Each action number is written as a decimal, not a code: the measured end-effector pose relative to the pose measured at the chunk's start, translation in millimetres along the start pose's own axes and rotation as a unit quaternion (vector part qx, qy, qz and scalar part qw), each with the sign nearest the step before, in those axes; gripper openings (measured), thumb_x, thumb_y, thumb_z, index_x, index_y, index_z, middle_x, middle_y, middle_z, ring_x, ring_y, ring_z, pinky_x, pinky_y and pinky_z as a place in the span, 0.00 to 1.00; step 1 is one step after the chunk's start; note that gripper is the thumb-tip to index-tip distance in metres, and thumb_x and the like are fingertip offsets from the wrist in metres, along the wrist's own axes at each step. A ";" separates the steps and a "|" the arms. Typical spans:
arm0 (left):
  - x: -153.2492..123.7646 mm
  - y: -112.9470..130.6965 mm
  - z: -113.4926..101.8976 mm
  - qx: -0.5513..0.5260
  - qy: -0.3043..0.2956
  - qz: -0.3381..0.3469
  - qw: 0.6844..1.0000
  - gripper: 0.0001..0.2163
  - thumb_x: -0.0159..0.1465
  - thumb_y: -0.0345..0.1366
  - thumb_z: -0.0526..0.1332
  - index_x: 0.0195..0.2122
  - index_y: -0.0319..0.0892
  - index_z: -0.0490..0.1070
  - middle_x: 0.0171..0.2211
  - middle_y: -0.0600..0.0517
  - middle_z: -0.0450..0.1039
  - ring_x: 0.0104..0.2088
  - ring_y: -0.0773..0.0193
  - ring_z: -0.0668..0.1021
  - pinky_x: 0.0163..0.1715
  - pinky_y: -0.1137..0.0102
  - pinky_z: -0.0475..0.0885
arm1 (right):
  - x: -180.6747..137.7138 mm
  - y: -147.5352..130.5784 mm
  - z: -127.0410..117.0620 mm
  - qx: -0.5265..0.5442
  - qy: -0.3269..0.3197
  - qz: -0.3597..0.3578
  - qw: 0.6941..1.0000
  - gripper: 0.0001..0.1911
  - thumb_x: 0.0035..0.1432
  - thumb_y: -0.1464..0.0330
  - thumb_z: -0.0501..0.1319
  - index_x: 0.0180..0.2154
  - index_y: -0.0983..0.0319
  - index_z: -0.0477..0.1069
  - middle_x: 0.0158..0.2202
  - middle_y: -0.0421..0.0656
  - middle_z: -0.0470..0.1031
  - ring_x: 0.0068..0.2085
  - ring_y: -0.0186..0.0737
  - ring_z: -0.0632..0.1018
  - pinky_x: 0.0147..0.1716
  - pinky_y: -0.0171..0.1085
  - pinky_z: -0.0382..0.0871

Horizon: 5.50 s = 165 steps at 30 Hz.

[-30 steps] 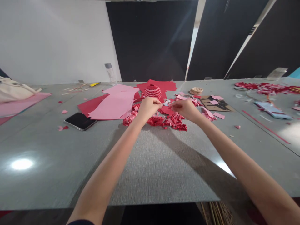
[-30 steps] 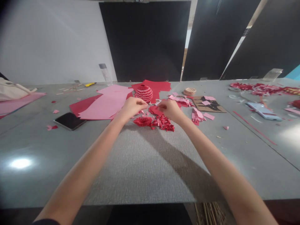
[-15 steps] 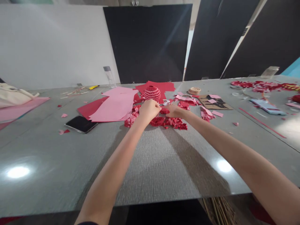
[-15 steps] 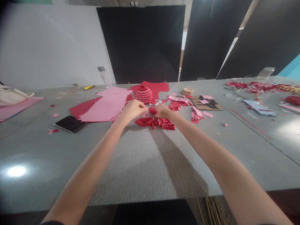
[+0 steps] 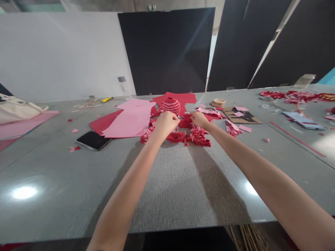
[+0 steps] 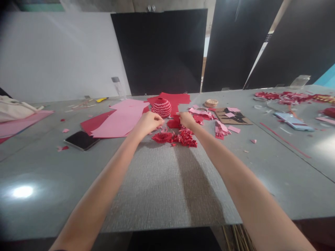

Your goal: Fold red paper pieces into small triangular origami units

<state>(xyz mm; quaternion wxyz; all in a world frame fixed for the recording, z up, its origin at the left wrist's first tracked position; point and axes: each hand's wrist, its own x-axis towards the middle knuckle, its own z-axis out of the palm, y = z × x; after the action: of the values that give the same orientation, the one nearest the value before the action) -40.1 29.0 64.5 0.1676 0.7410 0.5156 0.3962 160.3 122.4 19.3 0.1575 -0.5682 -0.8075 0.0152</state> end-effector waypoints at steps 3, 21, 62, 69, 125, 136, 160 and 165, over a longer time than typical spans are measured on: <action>-0.7 1.2 -2.2 0.009 -0.012 0.011 1.000 0.10 0.54 0.34 0.63 0.16 0.46 0.73 0.13 0.52 0.66 0.19 0.62 0.72 0.22 0.68 0.65 | -6.3 3.6 -0.4 0.046 -0.003 -0.018 0.999 0.12 0.58 0.74 0.57 0.41 0.67 0.79 0.40 0.51 0.81 0.36 0.41 0.77 0.34 0.33 0.63; 1.5 13.4 1.3 0.001 0.006 -0.010 1.000 0.04 0.59 0.34 0.63 0.30 0.43 0.77 0.33 0.44 0.80 0.33 0.55 0.79 0.39 0.61 0.70 | -17.8 -24.0 -25.3 0.428 0.212 0.094 0.874 0.14 0.48 0.61 0.69 0.31 0.65 0.78 0.30 0.45 0.80 0.33 0.40 0.79 0.34 0.36 0.73; 9.8 1.0 17.2 -0.239 0.039 0.017 0.970 0.06 0.54 0.33 0.70 0.33 0.43 0.81 0.32 0.49 0.81 0.34 0.59 0.81 0.37 0.67 0.75 | -57.1 -43.8 -58.4 0.542 0.044 -0.021 0.839 0.19 0.40 0.59 0.74 0.36 0.60 0.81 0.33 0.44 0.81 0.35 0.38 0.79 0.37 0.40 0.72; 7.6 5.8 14.6 -0.271 0.028 -0.011 0.962 0.07 0.53 0.34 0.71 0.34 0.44 0.81 0.33 0.50 0.82 0.37 0.57 0.82 0.37 0.65 0.77 | -55.9 -47.7 -55.3 0.567 0.109 -0.001 0.816 0.18 0.39 0.57 0.75 0.32 0.60 0.82 0.30 0.44 0.81 0.33 0.40 0.80 0.41 0.43 0.75; 7.4 6.0 21.5 -0.402 0.073 -0.090 0.908 0.08 0.49 0.32 0.72 0.31 0.41 0.78 0.33 0.49 0.80 0.35 0.61 0.81 0.43 0.63 0.78 | -54.3 -38.6 -53.5 0.620 -0.006 -0.003 0.785 0.12 0.43 0.64 0.73 0.32 0.61 0.79 0.29 0.40 0.77 0.30 0.31 0.75 0.36 0.36 0.70; 8.6 5.8 20.4 -0.426 0.066 -0.079 0.899 0.09 0.46 0.25 0.71 0.28 0.40 0.77 0.28 0.52 0.78 0.33 0.62 0.80 0.42 0.63 0.78 | -56.4 -44.3 -56.4 0.618 0.020 0.013 0.786 0.11 0.44 0.69 0.71 0.34 0.61 0.79 0.28 0.41 0.78 0.30 0.33 0.76 0.35 0.36 0.71; 4.5 11.4 21.3 -0.462 0.031 -0.147 0.874 0.06 0.50 0.23 0.68 0.29 0.38 0.79 0.27 0.49 0.80 0.32 0.60 0.82 0.46 0.61 0.76 | -52.2 -42.5 -54.2 0.543 0.129 -0.050 0.828 0.08 0.43 0.66 0.72 0.30 0.60 0.80 0.31 0.42 0.80 0.33 0.38 0.78 0.38 0.41 0.73; 6.8 8.6 22.9 -0.499 0.028 -0.159 0.851 0.05 0.50 0.22 0.66 0.26 0.37 0.78 0.28 0.49 0.79 0.34 0.60 0.82 0.49 0.61 0.74 | -56.1 -46.5 -58.5 0.445 0.170 -0.091 0.875 0.08 0.48 0.74 0.63 0.30 0.62 0.81 0.29 0.43 0.80 0.30 0.38 0.77 0.33 0.39 0.71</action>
<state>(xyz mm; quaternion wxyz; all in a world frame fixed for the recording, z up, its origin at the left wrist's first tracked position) -16.3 35.2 58.5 0.5611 0.4541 0.3633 0.5890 150.8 45.2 71.1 0.5289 -0.3561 -0.7246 0.2617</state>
